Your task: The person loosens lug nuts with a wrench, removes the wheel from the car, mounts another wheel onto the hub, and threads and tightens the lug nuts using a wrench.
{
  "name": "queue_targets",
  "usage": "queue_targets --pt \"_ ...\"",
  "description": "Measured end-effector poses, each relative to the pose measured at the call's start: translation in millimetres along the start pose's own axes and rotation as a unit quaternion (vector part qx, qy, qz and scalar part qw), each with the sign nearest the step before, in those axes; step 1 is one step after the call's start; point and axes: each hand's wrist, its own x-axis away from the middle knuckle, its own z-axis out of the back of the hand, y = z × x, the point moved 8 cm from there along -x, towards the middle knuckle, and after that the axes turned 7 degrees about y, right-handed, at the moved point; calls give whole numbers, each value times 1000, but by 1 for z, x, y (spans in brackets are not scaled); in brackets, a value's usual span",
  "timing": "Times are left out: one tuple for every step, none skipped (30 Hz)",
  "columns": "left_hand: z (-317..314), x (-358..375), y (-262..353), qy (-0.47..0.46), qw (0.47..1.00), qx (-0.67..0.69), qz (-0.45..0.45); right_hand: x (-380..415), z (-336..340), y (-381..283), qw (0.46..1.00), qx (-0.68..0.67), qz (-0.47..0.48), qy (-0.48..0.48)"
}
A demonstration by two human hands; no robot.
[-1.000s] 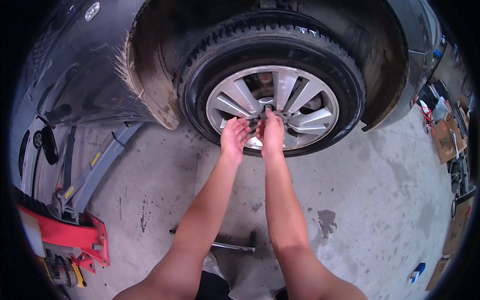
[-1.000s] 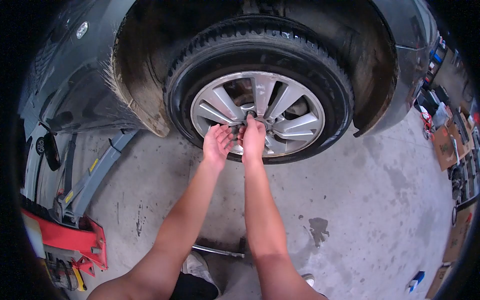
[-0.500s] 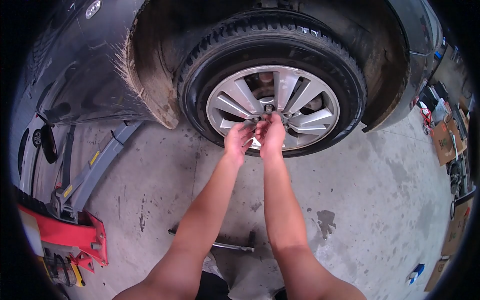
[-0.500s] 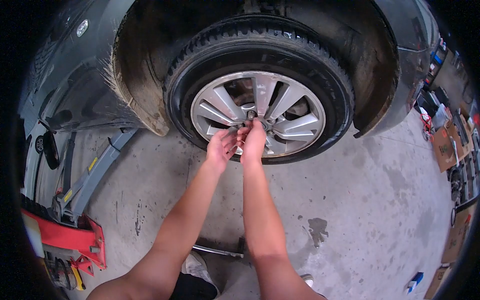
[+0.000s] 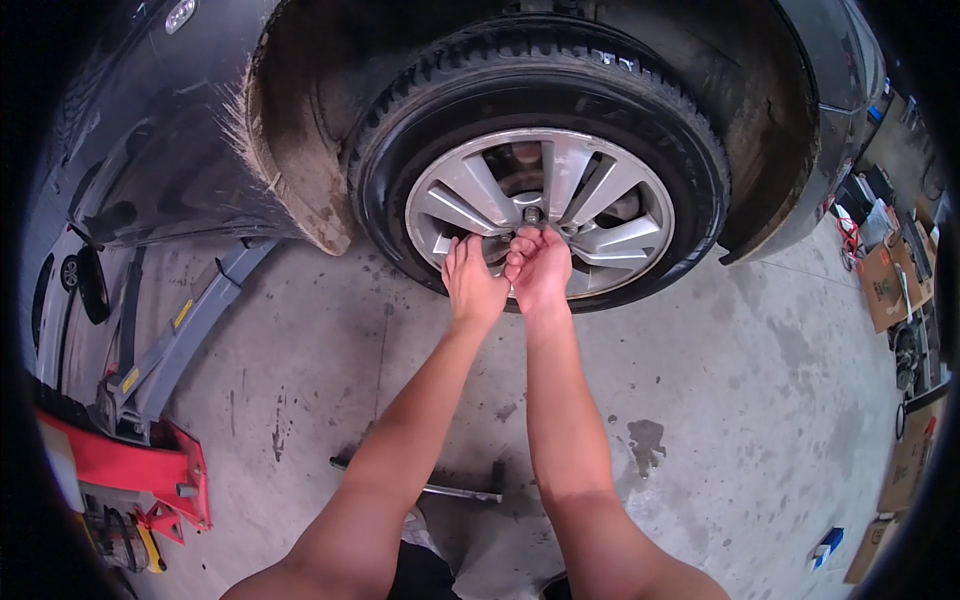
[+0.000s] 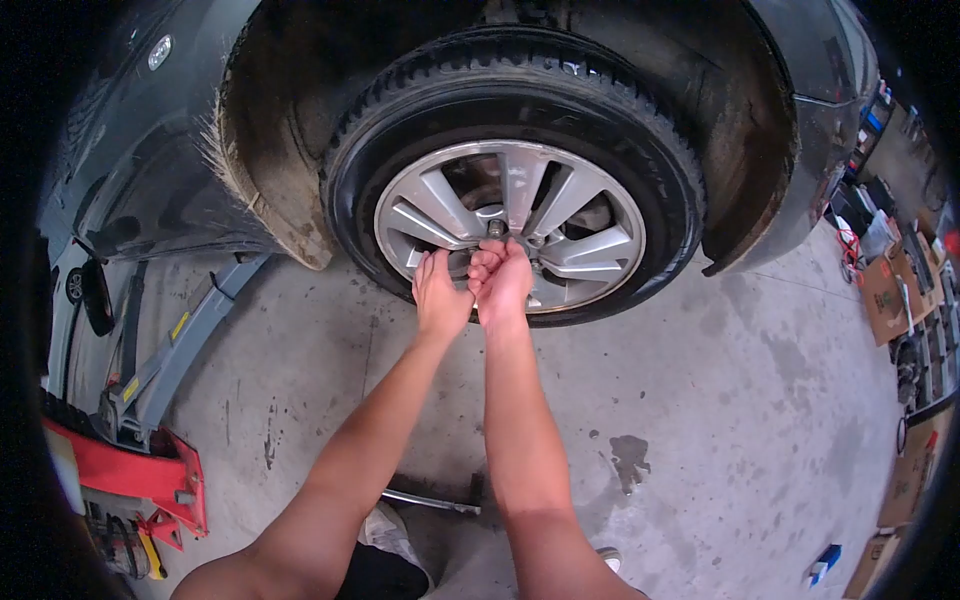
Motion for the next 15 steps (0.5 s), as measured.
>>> queue_targets --pt "0 -1 -2 0 1000 1 0 2 3 -3 1000 7 2 17" --pt "-3 -2 -1 -17 999 -18 -24 0 3 -9 997 61 32 45" --pt "-5 -2 2 -34 998 -36 -46 8 -5 -17 986 141 71 56" --pt "-6 -2 1 -41 998 -33 -43 7 -7 -15 987 135 75 48" --pt "-7 -3 1 -41 998 -32 -41 6 -7 -12 988 129 78 40" --pt "-8 -6 2 -55 997 -39 -33 0 2 -10 987 132 77 40" --pt "-10 -8 0 -69 996 -46 -26 -7 0 3 999 10 -5 -40" --pt "-17 -11 -6 -48 996 -47 -50 -10 -5 13 983 -113 -86 -119" --pt "-14 -15 -4 -47 997 -46 -49 -4 -10 11 983 -111 -87 -120" --pt "-13 -17 0 -70 996 -34 -39 5 -6 2 997 -52 -38 -36" --pt "-15 -19 2 -94 995 -22 -30 14 -4 -8 999 8 13 49" --pt "-18 -19 1 -82 996 -1 -25 19 -10 -15 994 75 44 60" --pt "-27 -18 -2 -82 996 -1 -24 12 -6 -13 994 76 44 60" --pt "-32 -18 -6 -43 999 4 -26 1 -5 -4 999 24 21 18" --pt "-34 -17 -7 -4 1000 8 -28 0 -11 -1 999 -27 -3 -25"
